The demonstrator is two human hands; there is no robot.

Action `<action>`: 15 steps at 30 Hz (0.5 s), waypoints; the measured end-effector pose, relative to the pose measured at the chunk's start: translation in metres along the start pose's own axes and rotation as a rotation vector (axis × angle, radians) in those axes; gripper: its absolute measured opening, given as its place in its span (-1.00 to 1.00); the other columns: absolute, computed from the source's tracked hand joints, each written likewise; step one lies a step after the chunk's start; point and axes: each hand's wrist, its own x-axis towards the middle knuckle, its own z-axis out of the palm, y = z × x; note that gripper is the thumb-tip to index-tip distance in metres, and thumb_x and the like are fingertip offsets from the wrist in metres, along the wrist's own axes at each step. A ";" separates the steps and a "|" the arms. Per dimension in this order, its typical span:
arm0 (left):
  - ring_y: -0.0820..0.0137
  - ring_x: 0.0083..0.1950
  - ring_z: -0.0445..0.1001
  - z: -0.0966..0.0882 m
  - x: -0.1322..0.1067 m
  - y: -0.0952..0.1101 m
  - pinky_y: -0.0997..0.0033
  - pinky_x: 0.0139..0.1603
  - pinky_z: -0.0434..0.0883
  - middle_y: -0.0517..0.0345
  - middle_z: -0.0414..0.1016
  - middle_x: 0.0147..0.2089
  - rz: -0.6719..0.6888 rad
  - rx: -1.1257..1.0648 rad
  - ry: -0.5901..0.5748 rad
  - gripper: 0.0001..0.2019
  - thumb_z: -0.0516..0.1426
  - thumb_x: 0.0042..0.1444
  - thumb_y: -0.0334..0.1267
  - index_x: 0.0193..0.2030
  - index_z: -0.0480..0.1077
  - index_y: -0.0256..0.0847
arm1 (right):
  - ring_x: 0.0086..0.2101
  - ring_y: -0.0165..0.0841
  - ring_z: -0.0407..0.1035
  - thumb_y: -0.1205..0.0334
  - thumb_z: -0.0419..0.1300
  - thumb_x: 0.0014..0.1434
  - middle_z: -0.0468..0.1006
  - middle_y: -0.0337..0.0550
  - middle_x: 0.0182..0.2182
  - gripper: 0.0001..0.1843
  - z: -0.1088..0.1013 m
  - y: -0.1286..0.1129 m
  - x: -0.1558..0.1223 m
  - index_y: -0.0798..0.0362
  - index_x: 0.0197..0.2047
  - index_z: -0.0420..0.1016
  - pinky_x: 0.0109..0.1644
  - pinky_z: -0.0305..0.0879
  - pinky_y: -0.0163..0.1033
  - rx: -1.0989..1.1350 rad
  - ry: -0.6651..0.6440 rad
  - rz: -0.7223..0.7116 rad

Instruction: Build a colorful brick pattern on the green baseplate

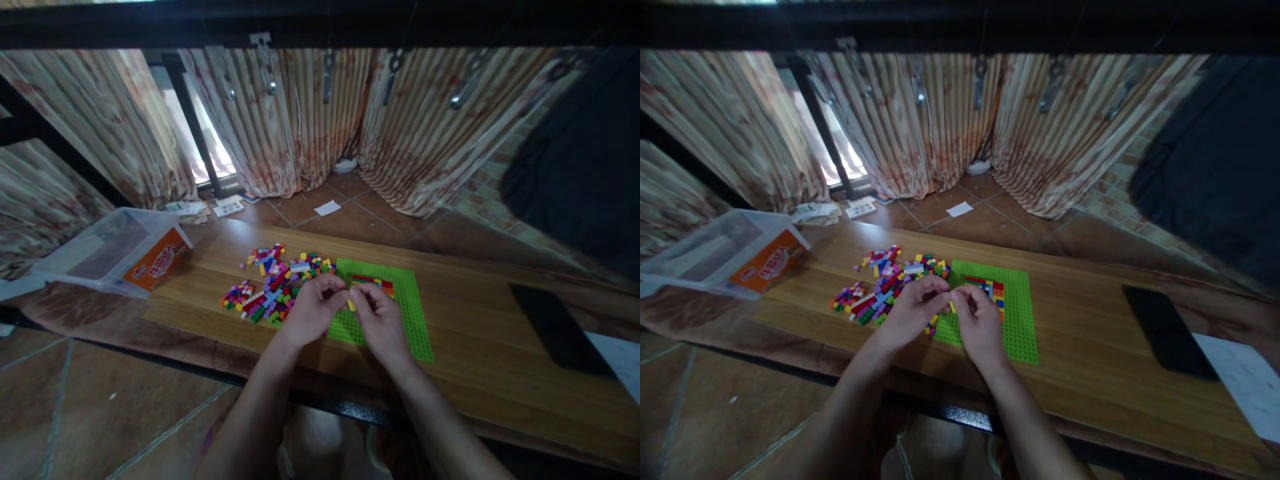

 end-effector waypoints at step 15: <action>0.53 -0.47 0.08 0.025 -0.003 0.002 0.49 -0.46 0.08 0.32 0.08 -0.52 -0.003 0.195 -0.005 -0.66 0.01 0.24 -0.08 -0.50 0.15 -0.20 | -0.50 -0.42 0.25 -0.13 0.11 0.20 0.43 -0.28 -0.54 -0.60 0.002 0.006 0.002 0.04 -0.38 0.46 -0.42 0.15 -0.30 -0.029 0.198 0.078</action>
